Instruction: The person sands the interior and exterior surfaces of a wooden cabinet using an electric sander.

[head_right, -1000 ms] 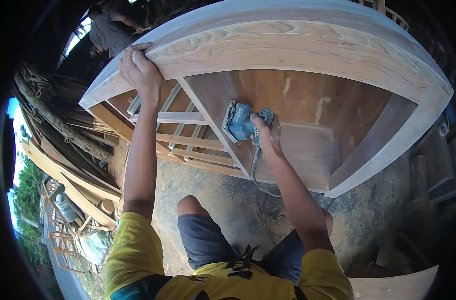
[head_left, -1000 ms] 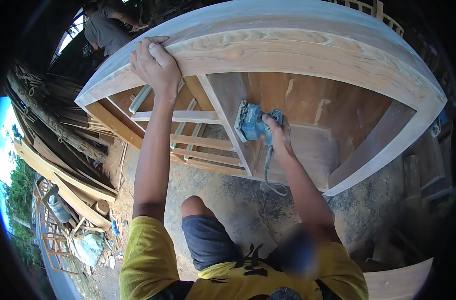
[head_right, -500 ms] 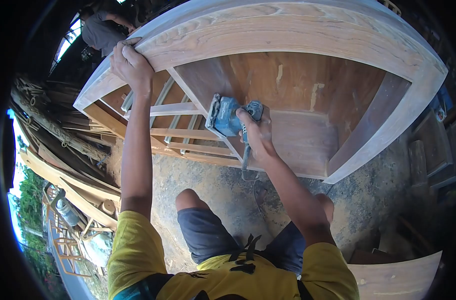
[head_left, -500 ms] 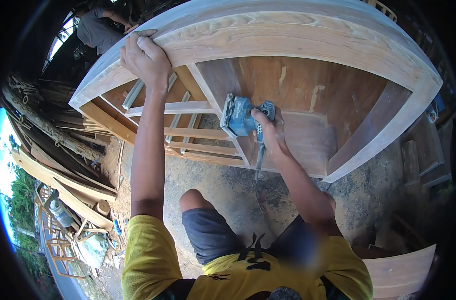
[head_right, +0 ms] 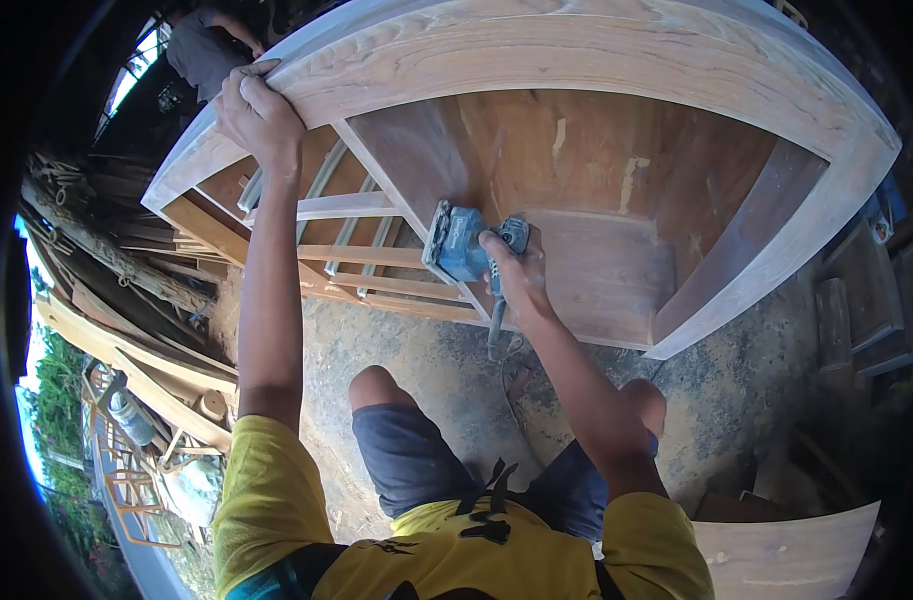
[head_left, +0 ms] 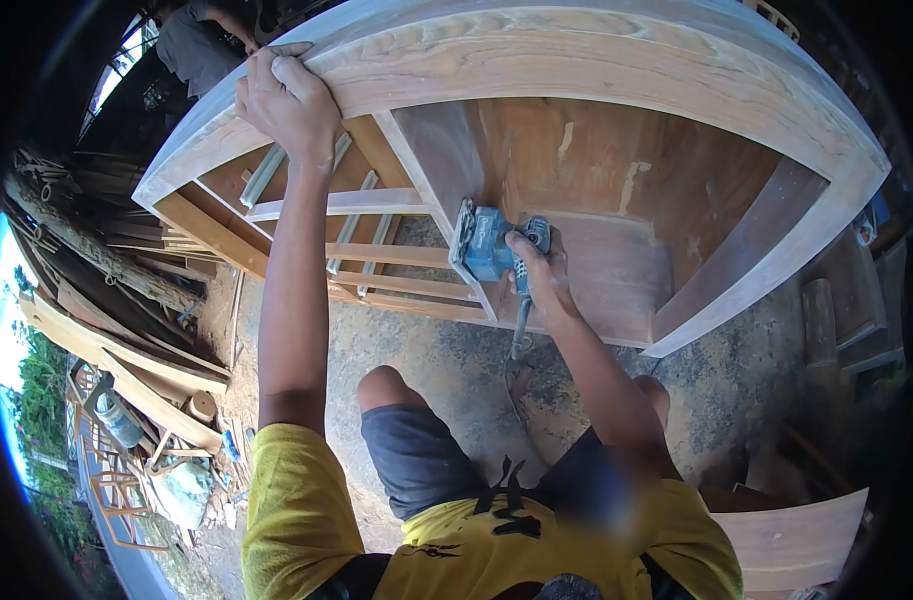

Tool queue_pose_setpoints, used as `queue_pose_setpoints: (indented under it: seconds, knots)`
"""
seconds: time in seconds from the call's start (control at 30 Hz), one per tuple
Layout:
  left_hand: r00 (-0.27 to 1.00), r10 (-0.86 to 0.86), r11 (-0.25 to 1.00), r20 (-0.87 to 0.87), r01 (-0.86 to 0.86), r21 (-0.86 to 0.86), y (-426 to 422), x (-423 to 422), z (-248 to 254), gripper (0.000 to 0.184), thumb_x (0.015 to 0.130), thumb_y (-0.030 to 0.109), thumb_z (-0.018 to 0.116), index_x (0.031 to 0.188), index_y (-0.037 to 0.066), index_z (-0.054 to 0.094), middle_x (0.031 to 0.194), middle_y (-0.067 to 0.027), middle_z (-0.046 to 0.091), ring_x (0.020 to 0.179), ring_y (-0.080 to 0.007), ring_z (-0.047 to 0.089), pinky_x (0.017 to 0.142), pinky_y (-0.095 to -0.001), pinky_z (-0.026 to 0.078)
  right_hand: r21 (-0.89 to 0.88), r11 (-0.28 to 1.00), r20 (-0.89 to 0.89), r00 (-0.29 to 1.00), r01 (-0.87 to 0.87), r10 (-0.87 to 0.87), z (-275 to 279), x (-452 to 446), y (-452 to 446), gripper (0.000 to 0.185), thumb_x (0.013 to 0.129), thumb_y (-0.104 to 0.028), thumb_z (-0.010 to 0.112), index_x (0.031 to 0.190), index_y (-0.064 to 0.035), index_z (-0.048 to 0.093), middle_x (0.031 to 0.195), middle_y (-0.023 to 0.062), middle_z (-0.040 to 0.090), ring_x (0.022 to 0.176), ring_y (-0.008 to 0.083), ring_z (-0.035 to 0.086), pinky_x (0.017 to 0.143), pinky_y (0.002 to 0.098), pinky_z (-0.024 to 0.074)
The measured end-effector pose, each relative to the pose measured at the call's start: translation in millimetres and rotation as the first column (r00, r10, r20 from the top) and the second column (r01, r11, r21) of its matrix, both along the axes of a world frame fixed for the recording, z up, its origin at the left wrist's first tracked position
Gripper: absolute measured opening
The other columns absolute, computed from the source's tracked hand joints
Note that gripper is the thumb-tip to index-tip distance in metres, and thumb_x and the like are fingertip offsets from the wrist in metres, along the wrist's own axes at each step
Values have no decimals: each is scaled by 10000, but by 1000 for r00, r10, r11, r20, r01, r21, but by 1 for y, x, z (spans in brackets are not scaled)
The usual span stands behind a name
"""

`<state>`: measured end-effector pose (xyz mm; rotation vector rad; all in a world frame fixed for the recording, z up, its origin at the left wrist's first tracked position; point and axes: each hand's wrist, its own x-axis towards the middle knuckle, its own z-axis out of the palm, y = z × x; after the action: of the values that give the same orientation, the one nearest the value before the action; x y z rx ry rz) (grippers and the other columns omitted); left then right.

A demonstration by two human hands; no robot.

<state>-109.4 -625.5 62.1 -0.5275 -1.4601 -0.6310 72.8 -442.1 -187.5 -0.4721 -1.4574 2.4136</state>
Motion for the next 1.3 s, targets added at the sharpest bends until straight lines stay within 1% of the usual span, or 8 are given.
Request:
queue_pose_setpoints:
  seconds: [0.23,0.43,0.73,0.87,1.13,1.17,1.23,1.3]
  knots:
    - [999,10,1000,31,-9,-21,0,4,1,335,932,171,435,875,76,751,924,-145,705,849,-370,569,872,-453,413,1,999,-7,999,46,-46,33,-55,34,462,839,-279,809,1153,-60,549,857,73,643,575,132,567,445,277,459]
    - [986,1,977,169,35,-213,-6,13,22,389,938,161,398,920,45,768,890,-159,751,817,-362,708,789,-430,528,235,972,-360,929,3,84,146,-102,70,677,765,-348,880,1258,-9,565,884,100,688,646,158,613,562,299,540]
    - [946,-96,962,310,168,-215,-8,-1,36,537,930,319,366,966,-68,736,868,-181,737,766,-270,684,734,-410,544,376,922,-465,880,94,99,8,-134,97,844,715,-354,906,1401,-69,507,1160,133,697,932,259,702,800,384,584]
    - [922,-87,955,378,184,-231,-24,-12,40,562,962,261,384,1190,-161,676,1079,-270,739,899,-320,733,789,-421,607,529,831,-469,876,174,115,52,-136,101,909,711,-367,921,1410,21,486,1237,234,683,1181,336,660,1028,402,509]
    - [990,122,847,-77,-144,-511,-52,-32,40,389,961,144,504,1141,-186,603,1005,-304,694,856,-393,726,725,-455,638,583,665,-735,651,466,189,151,-177,124,944,715,-439,915,1452,-2,518,1309,250,668,1253,361,627,1072,399,495]
    - [935,201,729,-292,-342,-593,-53,-31,40,350,946,114,544,1123,-184,592,988,-313,687,851,-402,725,717,-457,638,480,698,-824,547,531,150,149,-179,126,853,766,-347,895,1445,-1,512,1362,230,625,1301,355,569,1108,408,448]
    - [958,179,756,-222,-279,-592,-56,-32,40,331,927,90,570,1123,-177,588,995,-308,682,859,-407,719,717,-459,631,364,729,-898,426,579,110,155,-186,127,767,816,-255,874,1439,0,506,1414,210,582,1348,350,511,1144,418,402]
    - [908,182,690,-376,-391,-609,-52,-30,39,324,890,40,612,1157,-143,595,1014,-271,661,881,-422,688,723,-472,595,304,873,-941,262,380,214,166,-198,125,1081,665,-327,976,1529,-22,403,1532,214,469,1449,386,379,1228,455,297]
